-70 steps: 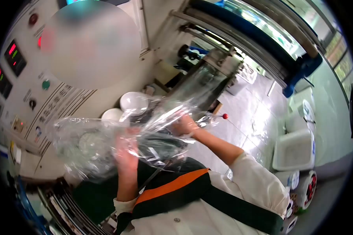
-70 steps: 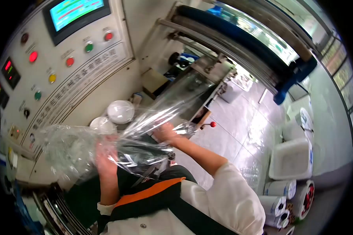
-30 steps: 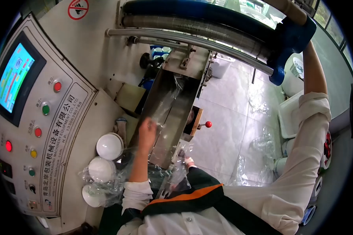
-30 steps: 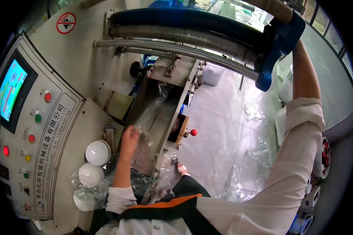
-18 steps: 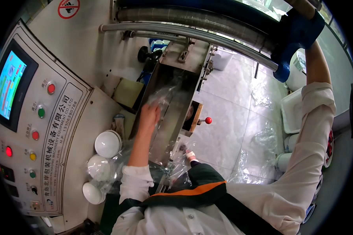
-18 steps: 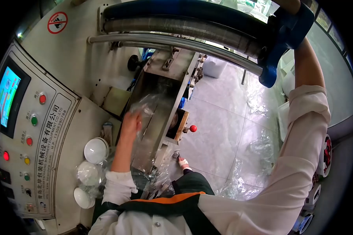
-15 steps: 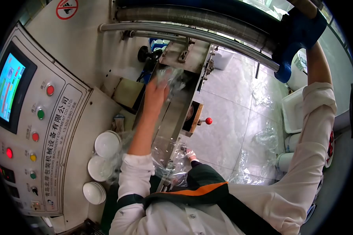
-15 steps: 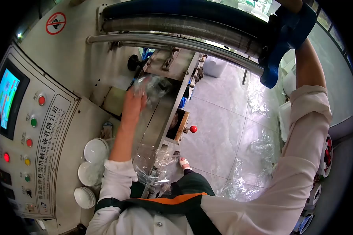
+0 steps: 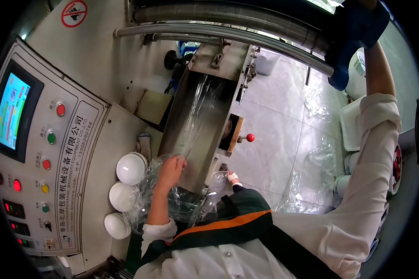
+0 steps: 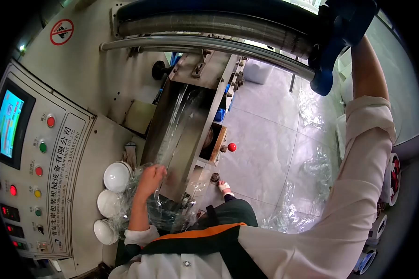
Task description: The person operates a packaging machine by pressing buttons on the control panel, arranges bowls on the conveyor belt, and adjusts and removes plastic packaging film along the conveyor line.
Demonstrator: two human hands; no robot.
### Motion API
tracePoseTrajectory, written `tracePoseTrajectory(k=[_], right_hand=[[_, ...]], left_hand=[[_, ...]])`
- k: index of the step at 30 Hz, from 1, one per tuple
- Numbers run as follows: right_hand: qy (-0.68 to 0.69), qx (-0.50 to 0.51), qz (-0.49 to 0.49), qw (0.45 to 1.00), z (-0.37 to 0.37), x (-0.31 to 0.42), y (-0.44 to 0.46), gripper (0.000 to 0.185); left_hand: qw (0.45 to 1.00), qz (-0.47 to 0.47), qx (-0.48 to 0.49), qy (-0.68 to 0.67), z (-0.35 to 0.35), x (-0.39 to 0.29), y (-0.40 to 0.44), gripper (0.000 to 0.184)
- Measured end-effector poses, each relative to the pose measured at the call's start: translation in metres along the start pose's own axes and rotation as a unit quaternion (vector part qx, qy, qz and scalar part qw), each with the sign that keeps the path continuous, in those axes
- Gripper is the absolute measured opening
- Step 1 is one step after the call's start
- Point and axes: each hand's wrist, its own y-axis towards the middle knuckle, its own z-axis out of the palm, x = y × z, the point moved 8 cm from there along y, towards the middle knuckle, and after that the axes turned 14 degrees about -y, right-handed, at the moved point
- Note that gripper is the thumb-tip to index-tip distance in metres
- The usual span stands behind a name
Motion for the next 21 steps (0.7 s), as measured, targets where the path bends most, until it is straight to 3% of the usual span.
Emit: tracePoseTrajectory(k=[3, 7, 8, 10, 12, 14, 15, 16, 17, 18, 19, 21], right_hand=[[0.009, -0.073, -0.027, 0.997, -0.024, 0.008, -0.001, 0.019], [0.042, -0.345, -0.185, 0.919, -0.127, 0.054, -0.066, 0.019], [0.074, -0.342, -0.178, 0.92, -0.139, 0.055, -0.08, 0.019], [0.315, -0.124, -0.056, 0.939, -0.123, 0.03, -0.101, 0.02], [0.27, -0.11, -0.021, 0.956, -0.138, 0.037, -0.115, 0.022], [0.317, -0.095, 0.069, 0.941, -0.155, 0.041, -0.127, 0.027], [0.289, -0.143, 0.023, 0.946, -0.152, 0.032, -0.142, 0.033], [0.335, -0.141, 0.048, 0.931, -0.155, 0.018, -0.161, 0.035], [0.412, -0.213, 0.141, 0.875, -0.174, 0.017, -0.196, 0.029], [0.278, -0.195, 0.147, 0.929, -0.194, 0.011, -0.226, 0.024], [0.479, -0.25, 0.191, 0.819, -0.233, 0.071, -0.232, 0.019], [0.569, -0.201, 0.145, 0.784, -0.296, 0.127, -0.279, 0.014]], left_hand=[[1.0, -0.008, -0.022, -0.002, -0.006, 0.022, 0.016, 0.027], [0.998, 0.03, -0.044, 0.045, -0.005, 0.022, 0.003, 0.026], [0.998, 0.027, -0.04, 0.044, 0.0, 0.022, 0.0, 0.026], [0.99, 0.083, -0.053, 0.099, 0.007, 0.008, -0.009, 0.025], [0.985, 0.081, -0.07, 0.137, 0.01, 0.003, -0.012, 0.023], [0.979, 0.069, -0.093, 0.168, 0.01, 0.008, -0.018, 0.021], [0.972, 0.097, -0.111, 0.181, 0.01, 0.008, -0.021, 0.018], [0.971, 0.098, -0.131, 0.174, 0.005, 0.01, -0.024, 0.018], [0.958, 0.14, -0.165, 0.19, 0.006, 0.007, -0.027, 0.015], [0.941, 0.18, -0.199, 0.208, 0.004, 0.005, -0.034, 0.013], [0.932, 0.177, -0.244, 0.204, -0.006, 0.008, -0.032, 0.011], [0.943, 0.185, -0.213, 0.179, 0.023, 0.018, -0.036, 0.006]])
